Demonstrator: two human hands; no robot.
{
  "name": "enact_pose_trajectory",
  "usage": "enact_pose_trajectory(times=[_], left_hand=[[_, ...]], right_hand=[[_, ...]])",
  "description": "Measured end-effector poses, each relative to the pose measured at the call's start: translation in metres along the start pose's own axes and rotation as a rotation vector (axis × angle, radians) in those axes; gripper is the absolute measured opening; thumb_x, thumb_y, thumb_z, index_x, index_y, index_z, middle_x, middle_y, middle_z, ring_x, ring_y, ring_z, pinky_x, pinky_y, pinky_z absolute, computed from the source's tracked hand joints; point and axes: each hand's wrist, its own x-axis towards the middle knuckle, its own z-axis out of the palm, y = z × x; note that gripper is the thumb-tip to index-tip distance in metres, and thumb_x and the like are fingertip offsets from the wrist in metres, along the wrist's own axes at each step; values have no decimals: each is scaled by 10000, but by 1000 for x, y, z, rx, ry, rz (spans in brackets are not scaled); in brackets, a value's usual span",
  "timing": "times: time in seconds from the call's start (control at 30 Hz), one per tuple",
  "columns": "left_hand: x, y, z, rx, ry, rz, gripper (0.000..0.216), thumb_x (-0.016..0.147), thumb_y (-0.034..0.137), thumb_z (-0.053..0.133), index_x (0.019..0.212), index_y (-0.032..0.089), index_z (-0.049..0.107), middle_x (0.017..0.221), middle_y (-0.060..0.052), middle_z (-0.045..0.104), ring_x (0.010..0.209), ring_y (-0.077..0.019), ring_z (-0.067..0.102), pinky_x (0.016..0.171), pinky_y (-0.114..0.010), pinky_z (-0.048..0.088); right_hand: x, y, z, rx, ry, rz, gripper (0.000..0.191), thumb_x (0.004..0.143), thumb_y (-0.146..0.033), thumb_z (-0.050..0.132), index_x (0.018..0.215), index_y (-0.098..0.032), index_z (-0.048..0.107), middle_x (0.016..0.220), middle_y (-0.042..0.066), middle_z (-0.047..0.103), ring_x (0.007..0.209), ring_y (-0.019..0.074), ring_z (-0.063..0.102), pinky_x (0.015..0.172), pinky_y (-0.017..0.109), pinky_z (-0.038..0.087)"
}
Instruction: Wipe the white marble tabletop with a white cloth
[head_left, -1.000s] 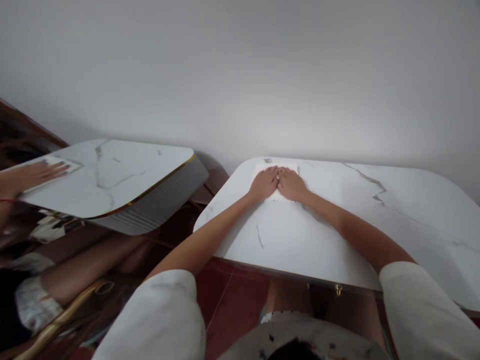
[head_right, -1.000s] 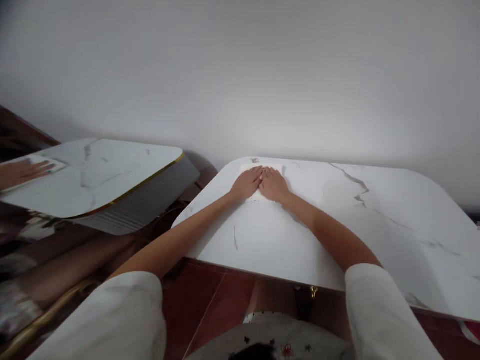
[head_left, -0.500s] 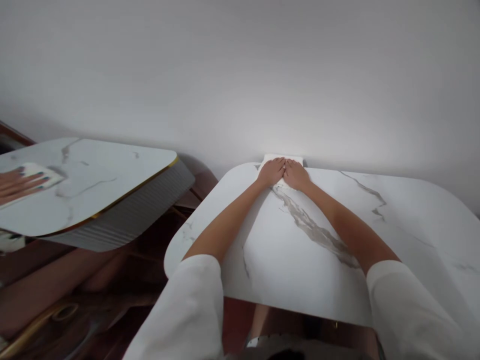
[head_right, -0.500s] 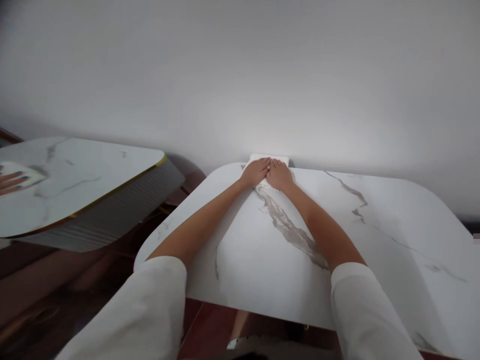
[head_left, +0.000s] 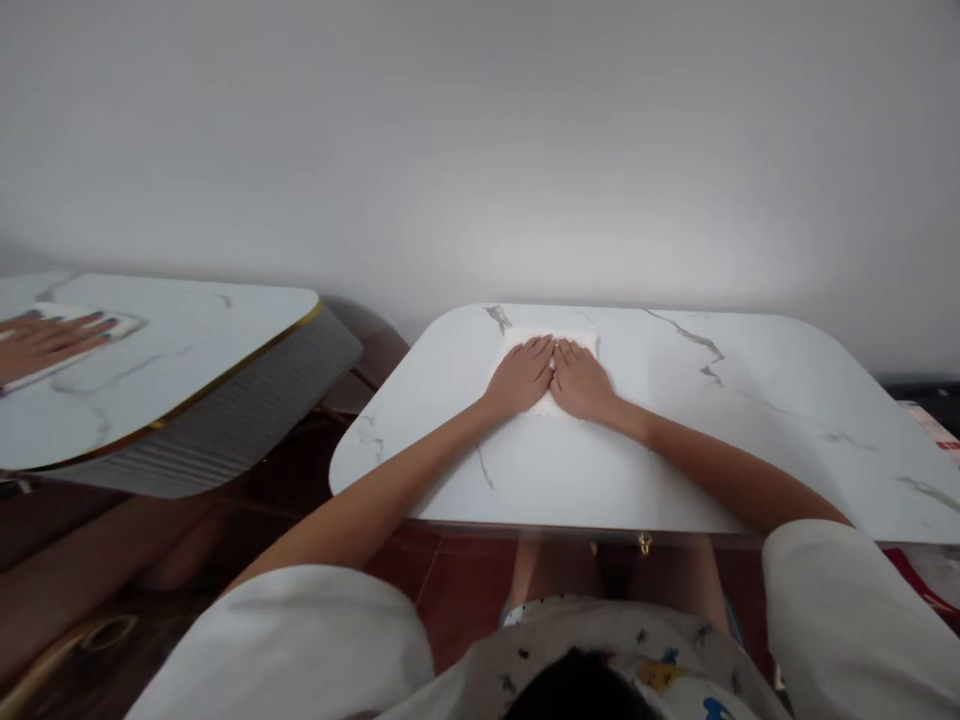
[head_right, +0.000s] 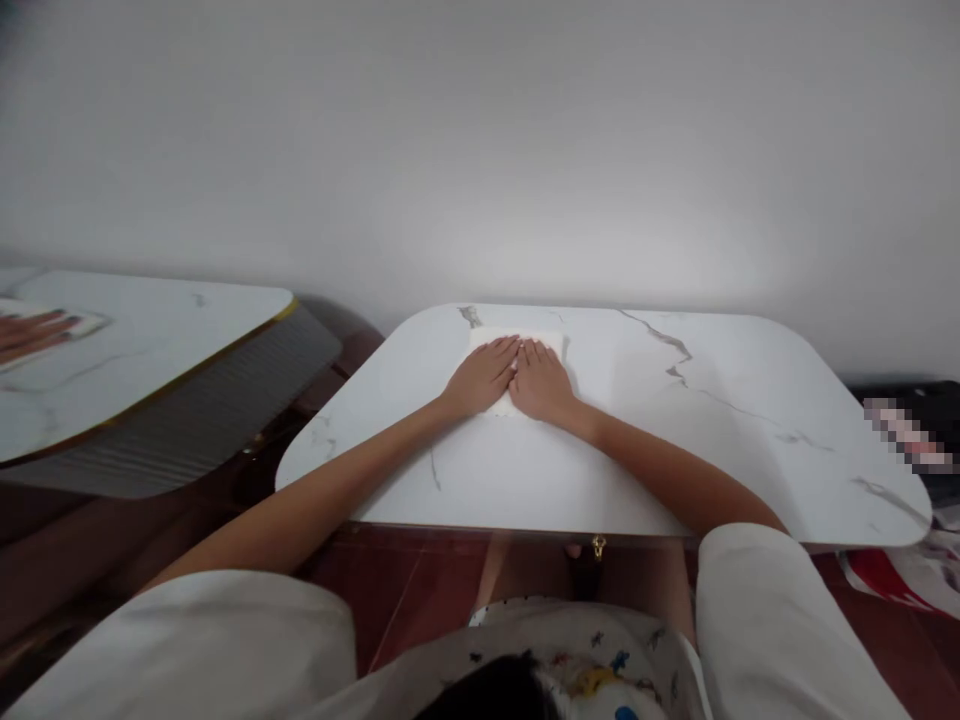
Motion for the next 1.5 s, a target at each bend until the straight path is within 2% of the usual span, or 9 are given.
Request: enact_pose_trajectory(times=[0.23,0.33,0.43,0.57,0.73,0.9,1.2,1.33,1.5], left_hand=[[-82,57,-23,-53,-64,-122,553,890,280,294,1434,177,289,1488,-54,304,1375,-225,260,1123,-408,244],[-98,89,-30,-96,-112,-173,584,875,311,329,1445,197,269,1500,-20,271,1391,-206,217,1138,-383,240],[-96,119,-33,-149,-150,-224,614,853,332,378,1445,200,274,1502,-5,248,1395,-191,201,1141,-372,253],[-68,144,-27,-217,-137,-209,613,845,316,377,1439,200,283,1493,-19,272,1389,-206,225,1129,-408,267],[-10,141,-12,-261,-86,-200,560,861,269,331,1414,174,325,1477,-48,324,1374,-232,264,1115,-426,254],[45,105,-1,-232,-28,-237,493,890,222,279,1366,150,389,1455,-57,369,1352,-201,294,1115,-376,226],[127,23,24,-97,38,-131,453,907,205,314,1343,119,406,1427,-95,404,1320,-201,331,1091,-365,240],[162,24,33,-90,27,-59,433,916,182,310,1327,99,419,1405,-101,431,1295,-195,364,1079,-341,253],[178,55,44,-84,36,5,454,921,202,303,1349,82,399,1418,-114,412,1306,-215,347,1082,-371,244]], right_hand=[[-82,-35,-23,-12,-2,-116,577,871,-234,312,1370,55,346,1452,208,332,1354,291,280,1133,405,209],[-115,-31,-33,-22,-7,-142,578,863,-232,314,1374,34,362,1451,194,339,1354,278,289,1136,388,231],[-138,-13,-39,-21,-25,-131,582,849,-220,299,1387,-6,367,1456,150,346,1358,245,287,1132,384,249],[-144,27,-40,-3,-8,-138,583,849,-214,289,1400,-34,351,1461,133,342,1367,199,268,1130,379,238],[-107,78,-28,-30,20,-126,572,848,-213,304,1389,-37,364,1440,164,372,1356,218,295,1111,429,260],[-36,113,-9,-27,72,-175,548,850,-212,303,1365,-53,399,1419,150,414,1327,235,351,1100,429,276],[78,142,15,-51,90,-155,511,878,-229,292,1342,-57,420,1409,152,428,1312,247,367,1088,429,282],[91,171,18,-84,117,-89,514,880,-221,287,1335,-24,420,1394,175,440,1302,255,381,1090,427,274],[66,201,12,-96,126,-57,533,867,-222,278,1343,-21,408,1402,172,430,1300,271,380,1082,446,281]])
